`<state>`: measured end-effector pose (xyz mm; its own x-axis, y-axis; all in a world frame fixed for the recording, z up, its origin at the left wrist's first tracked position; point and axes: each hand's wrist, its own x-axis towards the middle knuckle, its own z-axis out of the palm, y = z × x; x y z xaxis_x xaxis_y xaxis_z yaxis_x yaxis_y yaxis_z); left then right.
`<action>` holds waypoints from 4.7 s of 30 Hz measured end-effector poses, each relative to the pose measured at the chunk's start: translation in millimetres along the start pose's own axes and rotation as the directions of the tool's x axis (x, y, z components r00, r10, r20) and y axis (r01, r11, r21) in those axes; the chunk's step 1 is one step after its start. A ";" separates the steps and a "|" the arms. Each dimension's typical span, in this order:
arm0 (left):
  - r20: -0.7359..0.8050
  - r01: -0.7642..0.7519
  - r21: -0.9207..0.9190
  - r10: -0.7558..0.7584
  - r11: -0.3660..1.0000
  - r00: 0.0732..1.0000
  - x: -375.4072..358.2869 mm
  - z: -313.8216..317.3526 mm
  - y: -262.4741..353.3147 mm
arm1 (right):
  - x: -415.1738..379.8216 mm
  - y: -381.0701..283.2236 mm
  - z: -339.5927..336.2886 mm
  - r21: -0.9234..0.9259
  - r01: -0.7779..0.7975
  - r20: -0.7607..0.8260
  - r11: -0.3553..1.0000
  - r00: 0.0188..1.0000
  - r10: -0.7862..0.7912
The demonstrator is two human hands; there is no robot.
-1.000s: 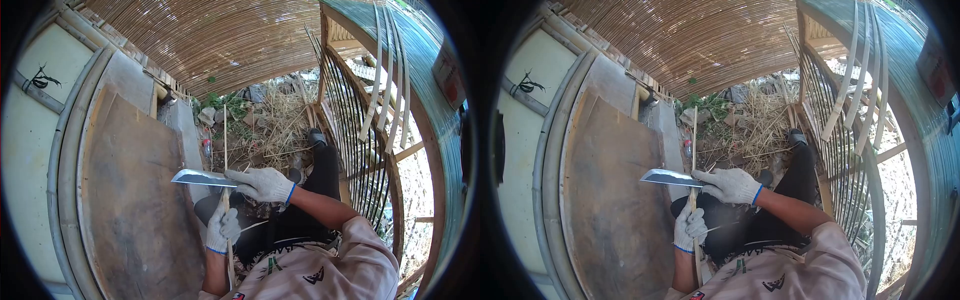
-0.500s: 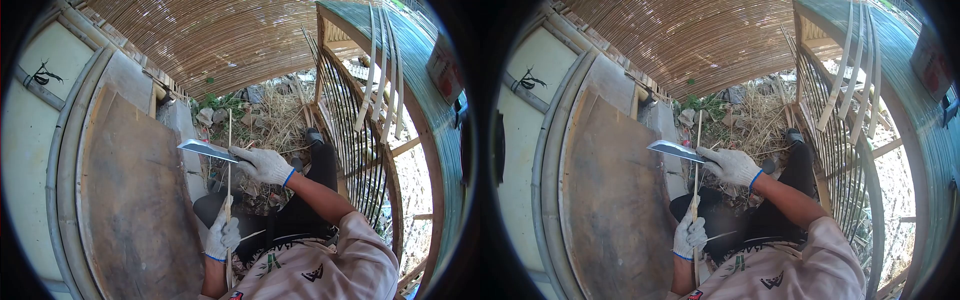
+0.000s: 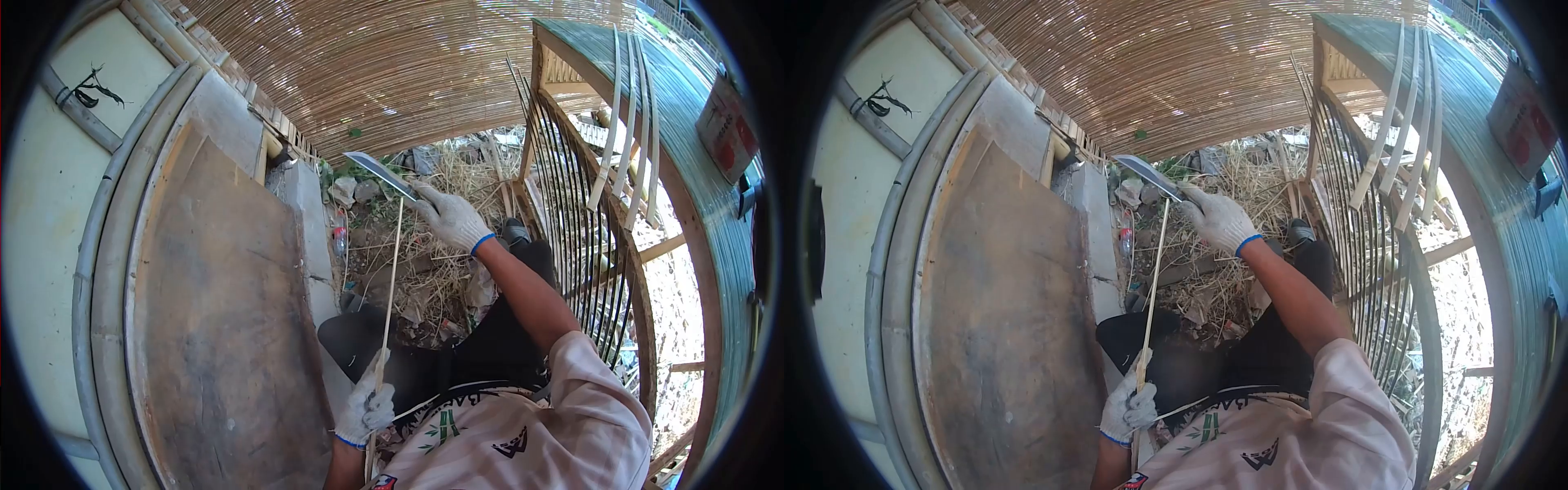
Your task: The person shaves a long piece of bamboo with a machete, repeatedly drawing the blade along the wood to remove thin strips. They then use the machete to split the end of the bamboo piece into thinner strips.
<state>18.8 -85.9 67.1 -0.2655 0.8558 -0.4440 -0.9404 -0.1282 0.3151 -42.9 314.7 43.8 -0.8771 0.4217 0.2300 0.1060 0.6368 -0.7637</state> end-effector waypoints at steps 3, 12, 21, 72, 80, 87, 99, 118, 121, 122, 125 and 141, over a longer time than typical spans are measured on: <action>-0.139 -0.063 0.241 0.099 0.969 0.985 -12.0 3.8 -0.9 | 1.3 12.5 -5.9 -0.007 -0.014 -0.095 1.000 0.995 0.013; -0.336 -0.059 0.698 0.399 0.714 0.853 42.6 48.9 22.0 | -93.6 -55.8 15.7 -0.026 0.236 0.291 0.971 0.931 -0.218; -0.244 -0.150 0.645 0.388 0.749 0.889 60.0 52.0 31.8 | -105.7 -74.0 18.5 -0.091 0.331 0.339 0.939 0.897 -0.283; -0.318 -0.056 0.820 0.535 0.569 0.783 48.6 46.3 10.6 | -81.8 -81.4 8.2 -0.244 0.316 0.487 0.917 0.858 -0.167; -0.378 -0.016 0.745 0.442 0.667 0.813 32.5 41.9 -7.8 | -53.6 -51.9 -1.9 -0.326 0.279 0.318 0.903 0.932 -0.173; -0.314 0.022 0.824 0.424 0.566 0.849 0.8 25.9 -28.0 | 1.3 -4.0 -18.2 -0.258 -0.086 0.032 0.962 0.995 0.098; -0.245 0.035 0.940 0.596 0.340 0.765 68.7 12.7 -6.0 | -93.7 -62.9 3.4 -0.178 0.200 0.404 0.963 0.908 -0.113; -0.139 0.054 0.989 0.718 0.141 0.682 81.7 23.7 -3.7 | -75.5 -63.3 3.0 -0.381 0.299 0.455 0.875 0.884 -0.104; -0.132 0.057 0.990 0.714 0.128 0.688 76.5 16.3 -12.7 | -68.1 -50.3 -1.0 -0.378 0.265 0.367 0.887 0.923 -0.119; -0.128 0.058 0.991 0.711 0.121 0.691 75.8 14.7 -15.0 | -64.7 -45.3 -2.8 -0.377 0.255 0.372 0.890 0.922 -0.107; -0.214 0.128 0.976 0.647 0.178 0.732 65.8 24.6 -18.4 | -56.7 -27.5 -5.4 -0.364 0.220 0.260 0.905 0.957 -0.129; -0.396 0.349 0.913 0.657 0.209 0.642 2.1 0.8 -27.7 | 8.1 43.4 -49.2 -0.255 -0.293 -0.077 0.921 0.956 0.283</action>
<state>44.5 -80.2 58.1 -0.8725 0.2664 -0.4096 -0.0950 0.7299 0.6769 -22.4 377.5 42.3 -0.7722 0.6333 0.0503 0.4744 0.6275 -0.6174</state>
